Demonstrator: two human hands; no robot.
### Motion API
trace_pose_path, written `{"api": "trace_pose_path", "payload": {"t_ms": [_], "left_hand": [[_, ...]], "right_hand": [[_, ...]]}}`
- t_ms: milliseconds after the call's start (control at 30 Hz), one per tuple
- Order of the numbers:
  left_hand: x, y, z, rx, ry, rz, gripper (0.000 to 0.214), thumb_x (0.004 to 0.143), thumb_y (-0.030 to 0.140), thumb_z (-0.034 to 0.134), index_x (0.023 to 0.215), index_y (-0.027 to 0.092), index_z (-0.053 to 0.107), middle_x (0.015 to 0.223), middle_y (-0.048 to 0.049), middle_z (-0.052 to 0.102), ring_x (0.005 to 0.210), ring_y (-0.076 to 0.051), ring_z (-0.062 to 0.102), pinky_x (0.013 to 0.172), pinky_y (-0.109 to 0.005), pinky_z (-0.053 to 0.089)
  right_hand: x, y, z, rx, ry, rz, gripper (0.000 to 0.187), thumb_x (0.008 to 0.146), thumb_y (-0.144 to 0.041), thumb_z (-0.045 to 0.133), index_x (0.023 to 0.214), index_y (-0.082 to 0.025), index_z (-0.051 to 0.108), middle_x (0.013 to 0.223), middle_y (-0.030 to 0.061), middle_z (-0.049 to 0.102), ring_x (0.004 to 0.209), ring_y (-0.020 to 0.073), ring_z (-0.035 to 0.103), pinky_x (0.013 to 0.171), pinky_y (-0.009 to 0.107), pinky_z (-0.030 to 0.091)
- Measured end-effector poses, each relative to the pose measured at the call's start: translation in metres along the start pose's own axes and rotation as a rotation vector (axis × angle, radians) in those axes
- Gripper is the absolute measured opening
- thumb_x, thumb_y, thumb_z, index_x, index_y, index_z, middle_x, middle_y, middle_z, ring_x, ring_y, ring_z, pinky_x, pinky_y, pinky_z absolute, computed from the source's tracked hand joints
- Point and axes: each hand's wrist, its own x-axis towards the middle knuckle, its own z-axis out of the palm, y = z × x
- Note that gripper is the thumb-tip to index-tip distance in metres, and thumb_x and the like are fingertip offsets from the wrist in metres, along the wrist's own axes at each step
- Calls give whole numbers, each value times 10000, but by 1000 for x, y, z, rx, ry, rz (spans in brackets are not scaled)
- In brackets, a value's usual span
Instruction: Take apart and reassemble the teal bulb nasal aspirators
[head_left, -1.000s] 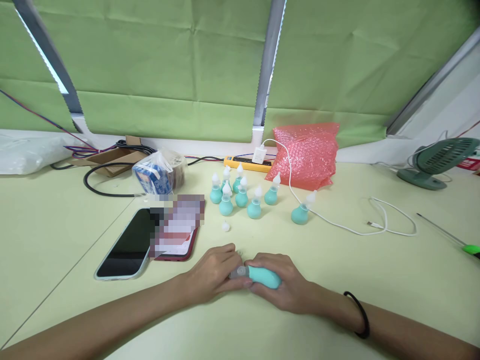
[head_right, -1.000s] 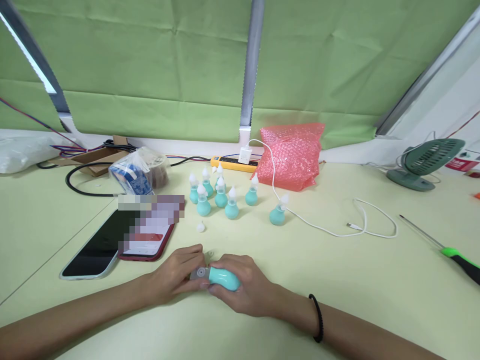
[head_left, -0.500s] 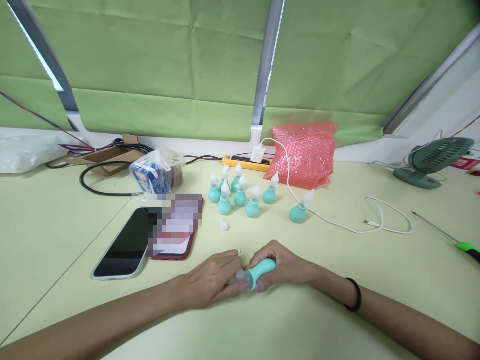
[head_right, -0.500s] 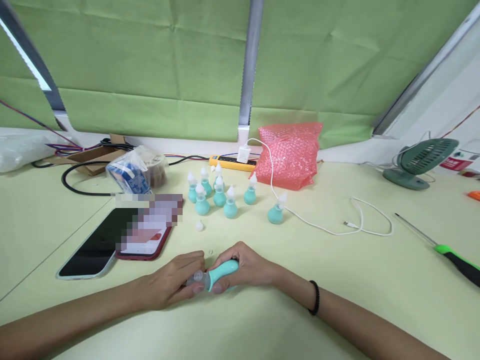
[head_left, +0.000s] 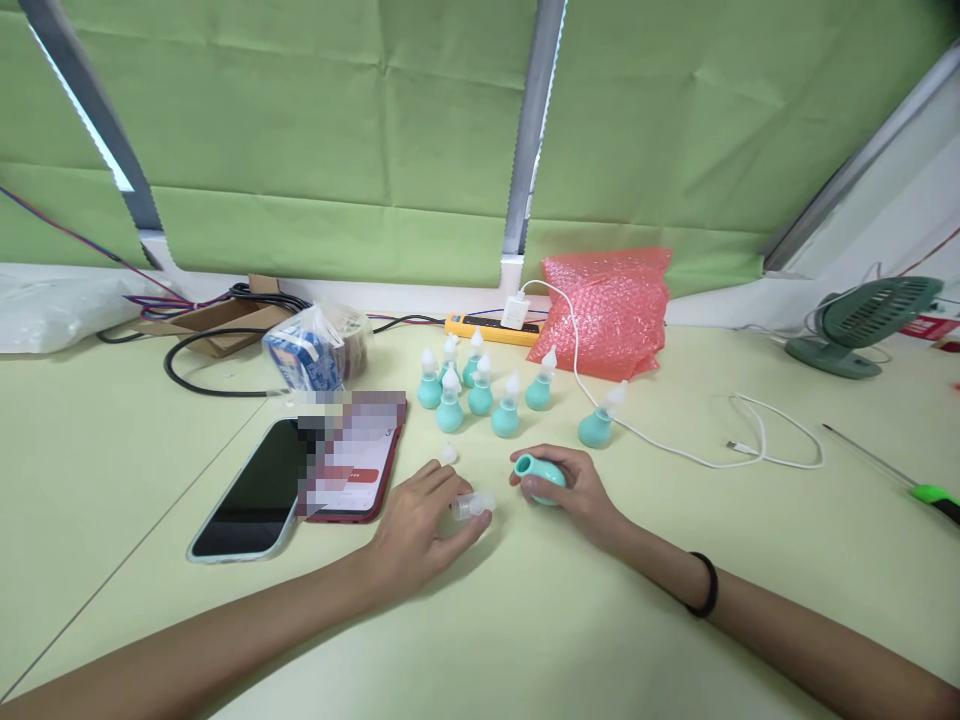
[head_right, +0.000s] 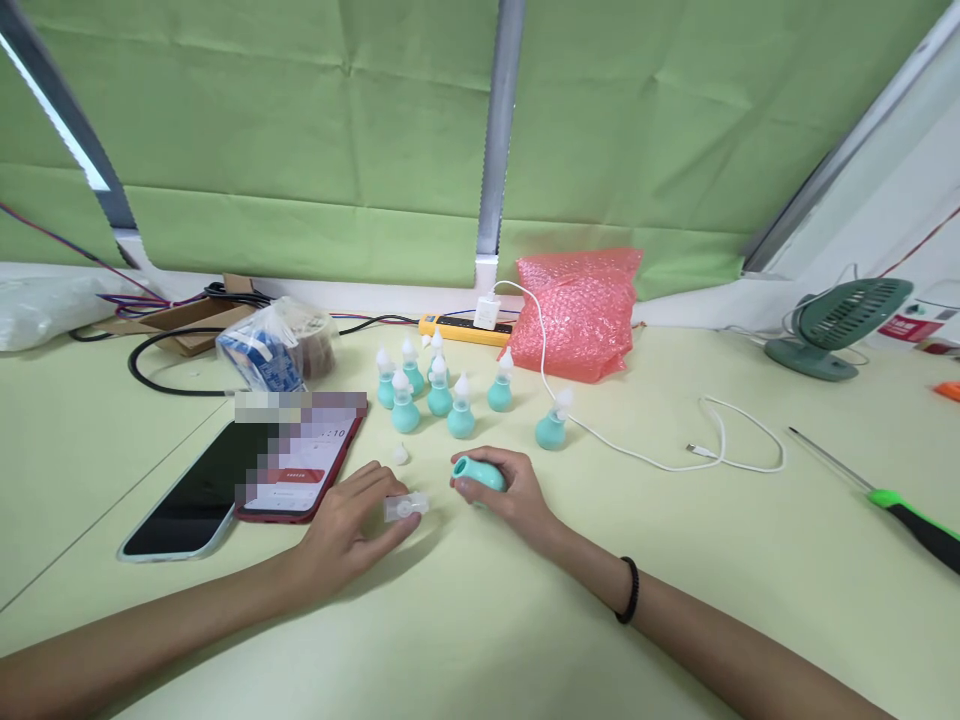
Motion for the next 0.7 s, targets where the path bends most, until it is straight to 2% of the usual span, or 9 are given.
{"api": "trace_pose_path", "payload": {"t_ms": [67,133,333,467,700], "left_hand": [[1,-1,2,67,-25,-42,167,791,296,472,793,146,546,719,-55,528,705,-187,468,601,-290,391],[1,-3,3,100,-32,-62,196,807,294,447,901,158,551,783,-63,526,754,-196,473,627,-300,407],[1,-8,5,175,-24,-73,323,845,222,364,1159,170,422,931,-90,480,852,-217,447,693,-348,424],[3,-12,8,194,-41,-112,368,804,161,402,1171,188,406,1050,-101,421,910,-242,404,743,-397,415],[2,-14,8,104,-64,-137,399,773,63,376,1150,190,407,1061,-96,386,944,-235,372,791,-400,400]], "right_hand": [[1,2,0,-92,137,-90,238,679,-320,614,846,-157,569,759,50,622,676,152,563,640,285,456],[3,4,-1,-147,203,-152,225,706,-327,584,868,-174,554,812,55,624,784,176,569,700,299,455],[4,9,0,-274,247,-222,207,738,-325,554,896,-192,562,909,63,568,851,183,530,735,309,438],[4,10,0,-285,263,-221,206,749,-322,539,916,-202,559,936,60,537,891,187,506,737,303,427],[6,11,0,-343,307,-224,209,762,-319,526,946,-222,551,997,57,501,932,186,475,754,314,414]]}}
